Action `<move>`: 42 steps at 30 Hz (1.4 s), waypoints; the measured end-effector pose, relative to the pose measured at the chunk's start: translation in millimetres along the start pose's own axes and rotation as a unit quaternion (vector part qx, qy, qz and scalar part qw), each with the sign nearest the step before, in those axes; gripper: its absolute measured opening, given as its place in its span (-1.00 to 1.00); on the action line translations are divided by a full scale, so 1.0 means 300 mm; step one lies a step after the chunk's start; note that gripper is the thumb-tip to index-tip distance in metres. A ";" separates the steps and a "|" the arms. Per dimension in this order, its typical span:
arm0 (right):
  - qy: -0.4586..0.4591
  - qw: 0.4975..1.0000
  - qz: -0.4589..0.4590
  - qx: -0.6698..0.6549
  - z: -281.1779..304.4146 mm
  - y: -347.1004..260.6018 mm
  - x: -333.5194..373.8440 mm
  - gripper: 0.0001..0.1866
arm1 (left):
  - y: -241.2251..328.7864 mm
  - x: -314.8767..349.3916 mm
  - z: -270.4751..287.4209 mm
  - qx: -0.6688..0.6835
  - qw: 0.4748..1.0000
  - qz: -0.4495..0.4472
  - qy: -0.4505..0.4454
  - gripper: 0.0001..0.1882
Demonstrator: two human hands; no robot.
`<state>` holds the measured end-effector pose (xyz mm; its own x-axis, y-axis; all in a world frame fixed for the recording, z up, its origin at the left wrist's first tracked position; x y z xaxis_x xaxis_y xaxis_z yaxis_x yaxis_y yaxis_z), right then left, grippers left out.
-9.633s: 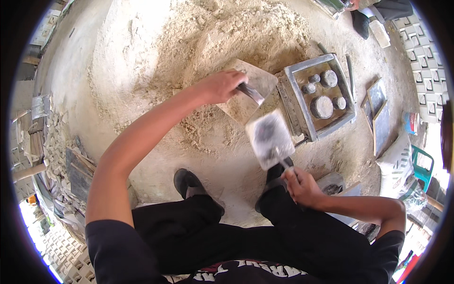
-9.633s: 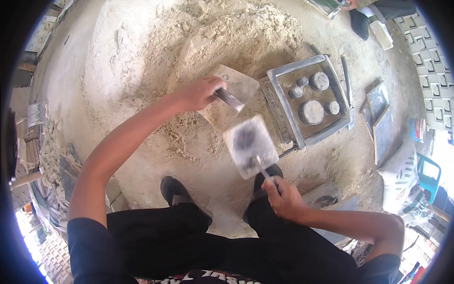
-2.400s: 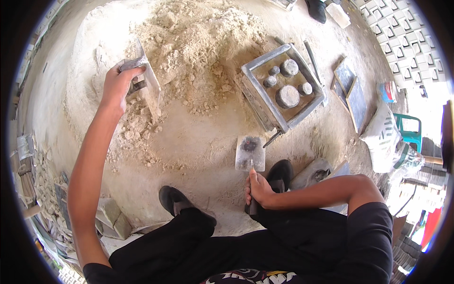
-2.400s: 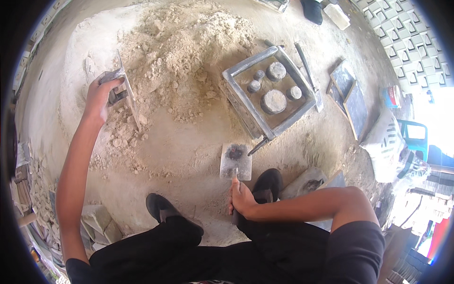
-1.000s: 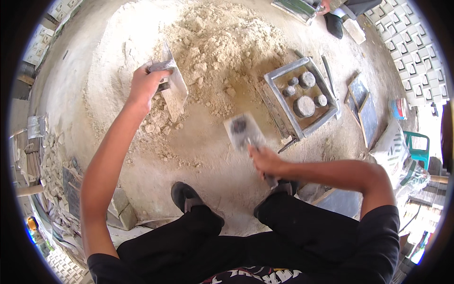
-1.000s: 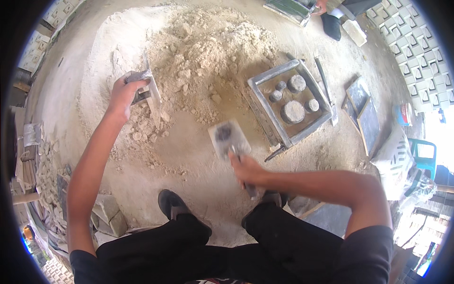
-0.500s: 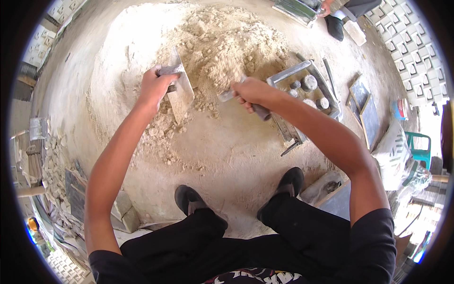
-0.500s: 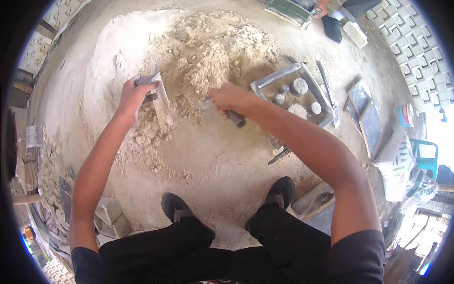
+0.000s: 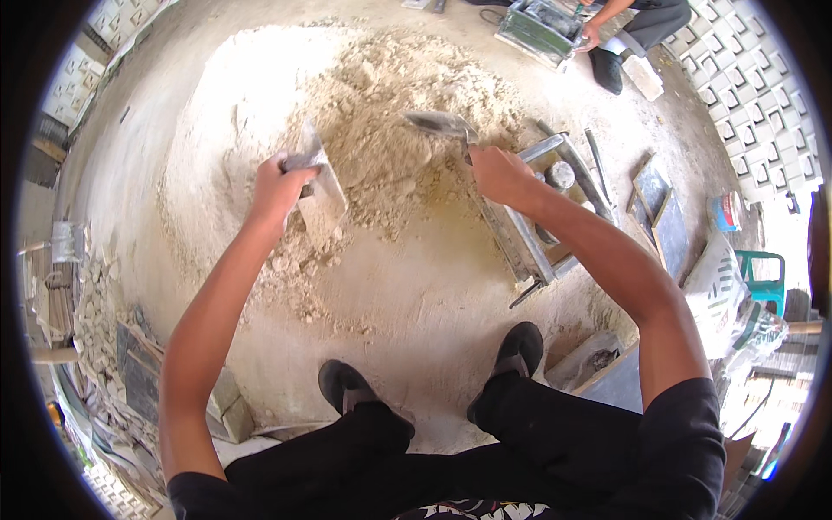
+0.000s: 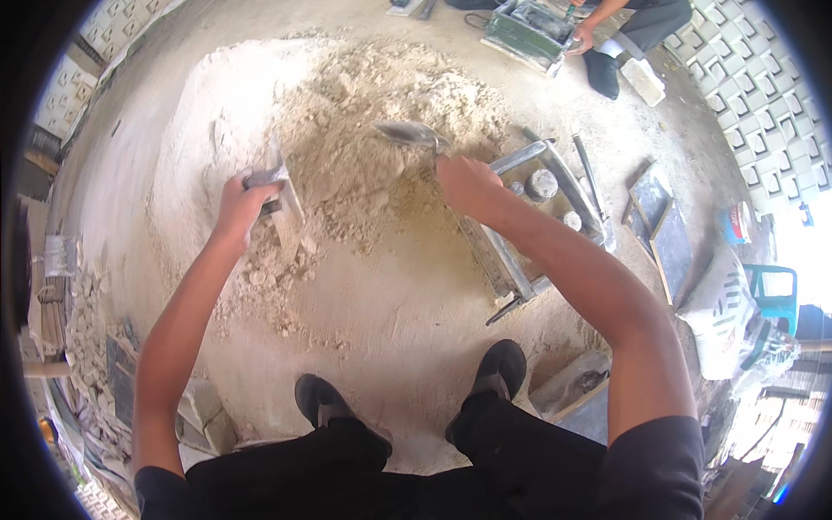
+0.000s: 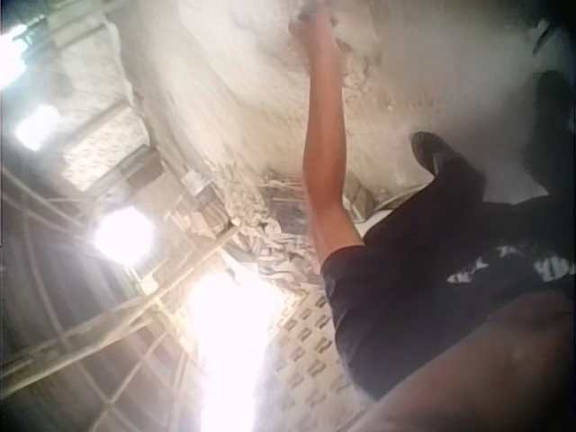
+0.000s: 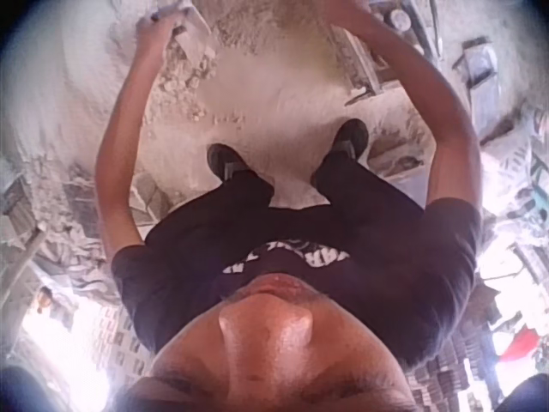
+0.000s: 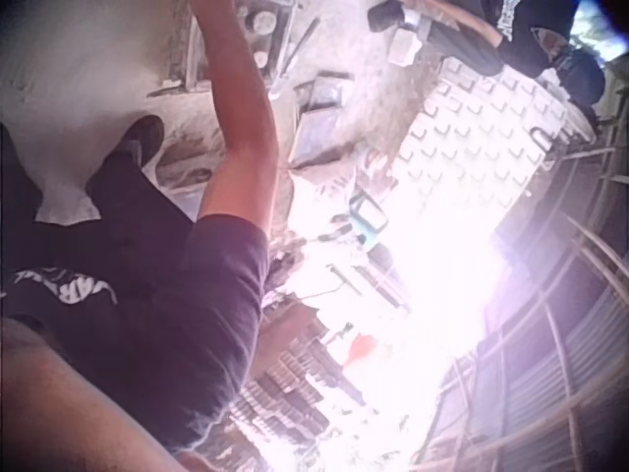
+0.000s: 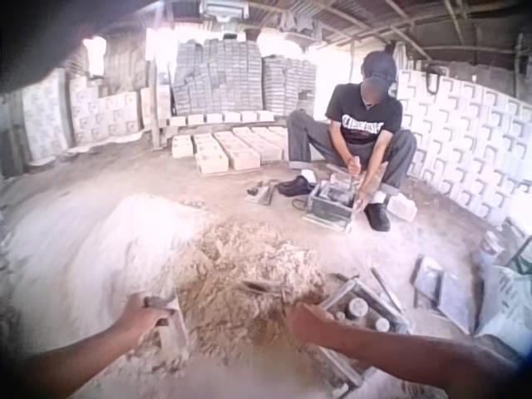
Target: The person uses two different trowels to scoop and press a light-colored sandy mixture into a metal mold frame on the ground, smoothing the surface and packing the material into the circular cutouts within the frame.
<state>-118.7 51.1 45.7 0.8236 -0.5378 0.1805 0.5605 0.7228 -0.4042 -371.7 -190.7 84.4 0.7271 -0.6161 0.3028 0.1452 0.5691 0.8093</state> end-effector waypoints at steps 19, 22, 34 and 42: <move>0.000 0.952 -0.059 -0.299 0.173 -0.024 0.218 -0.54 | -0.008 0.175 -0.132 -0.397 0.861 -0.302 -0.102 -0.86; -0.026 0.945 -0.086 -0.314 0.133 -0.046 0.234 -0.56 | -0.043 0.229 -0.219 -0.503 0.756 -0.380 -0.175 -0.77; -0.147 0.950 0.133 -0.242 -0.246 -0.081 0.502 -0.66 | -0.224 0.378 -0.407 -0.544 0.504 -0.543 -0.395 -0.66; -0.222 0.951 0.196 -0.083 -0.411 -0.050 0.563 -0.51 | -0.320 0.469 -0.418 -0.525 0.433 -0.598 -0.423 -0.66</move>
<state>1.3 -104.1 -28.3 0.9425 0.0222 0.3336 0.2121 0.7317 -0.6478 -199.3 -263.7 -13.7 -0.7320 -0.5385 0.4174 0.6264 -0.7728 0.1015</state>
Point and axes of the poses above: each hand's wrist, its own x-axis away from the middle knuckle, its own z-axis out of the back of the hand, y = z × x, the point moved 1 cm from there along -x, towards the middle knuckle, and after that the axes turned 13 degrees about -x, right-handed, at the moved point
